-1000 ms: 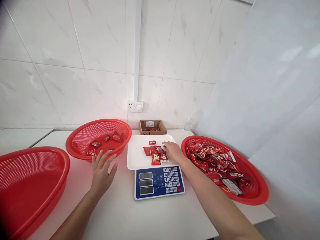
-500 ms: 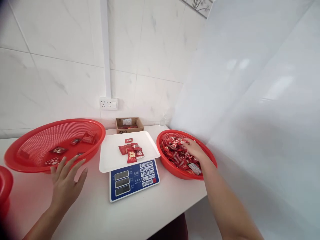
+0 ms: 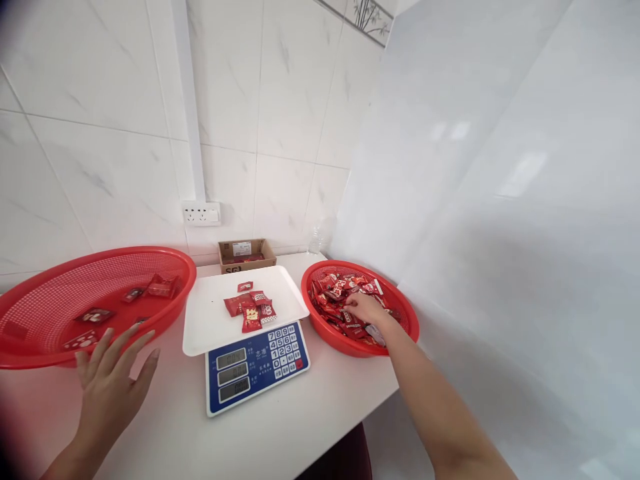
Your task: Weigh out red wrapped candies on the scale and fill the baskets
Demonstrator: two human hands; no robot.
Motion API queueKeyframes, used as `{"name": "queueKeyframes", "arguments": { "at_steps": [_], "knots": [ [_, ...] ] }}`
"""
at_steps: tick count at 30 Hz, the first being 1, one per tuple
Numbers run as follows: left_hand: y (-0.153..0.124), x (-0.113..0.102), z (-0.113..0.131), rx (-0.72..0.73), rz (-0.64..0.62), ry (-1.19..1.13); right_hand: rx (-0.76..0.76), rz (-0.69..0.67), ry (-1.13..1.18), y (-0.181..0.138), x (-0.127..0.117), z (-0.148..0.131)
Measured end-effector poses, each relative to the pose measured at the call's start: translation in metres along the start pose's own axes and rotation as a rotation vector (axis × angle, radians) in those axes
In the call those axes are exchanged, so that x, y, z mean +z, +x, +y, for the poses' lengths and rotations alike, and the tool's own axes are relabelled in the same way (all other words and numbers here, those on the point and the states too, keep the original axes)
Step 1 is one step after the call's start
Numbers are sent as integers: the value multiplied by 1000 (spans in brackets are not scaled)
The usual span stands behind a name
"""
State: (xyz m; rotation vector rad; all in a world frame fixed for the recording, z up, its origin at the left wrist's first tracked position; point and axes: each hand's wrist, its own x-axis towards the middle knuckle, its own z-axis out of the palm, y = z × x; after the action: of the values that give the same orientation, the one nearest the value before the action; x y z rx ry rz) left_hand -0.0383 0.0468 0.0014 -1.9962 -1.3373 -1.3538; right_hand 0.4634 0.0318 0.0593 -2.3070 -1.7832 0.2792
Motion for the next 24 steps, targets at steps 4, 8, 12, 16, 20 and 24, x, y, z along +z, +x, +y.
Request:
{"name": "queueKeyframes", "arguments": {
  "at_steps": [4,8,12,16,20,24],
  "knots": [
    [0,0,0,-2,-12,11,-60,-77,-60,1,13,-38],
    [-2,0,0,-16,-29,30,-51,-92,-114,0,16,-54],
    [-4,2,-2,-20,-24,42,-62,-36,-124,-3,-1,-61],
    [-5,1,-3,-13,-43,65,-193,140,34,-8,-14,-93],
    [-5,-1,-3,-14,-83,83,-332,139,114,-5,-1,-140],
    [-6,-2,-3,-26,-93,66,-369,94,96,12,30,-175]
  ]
}}
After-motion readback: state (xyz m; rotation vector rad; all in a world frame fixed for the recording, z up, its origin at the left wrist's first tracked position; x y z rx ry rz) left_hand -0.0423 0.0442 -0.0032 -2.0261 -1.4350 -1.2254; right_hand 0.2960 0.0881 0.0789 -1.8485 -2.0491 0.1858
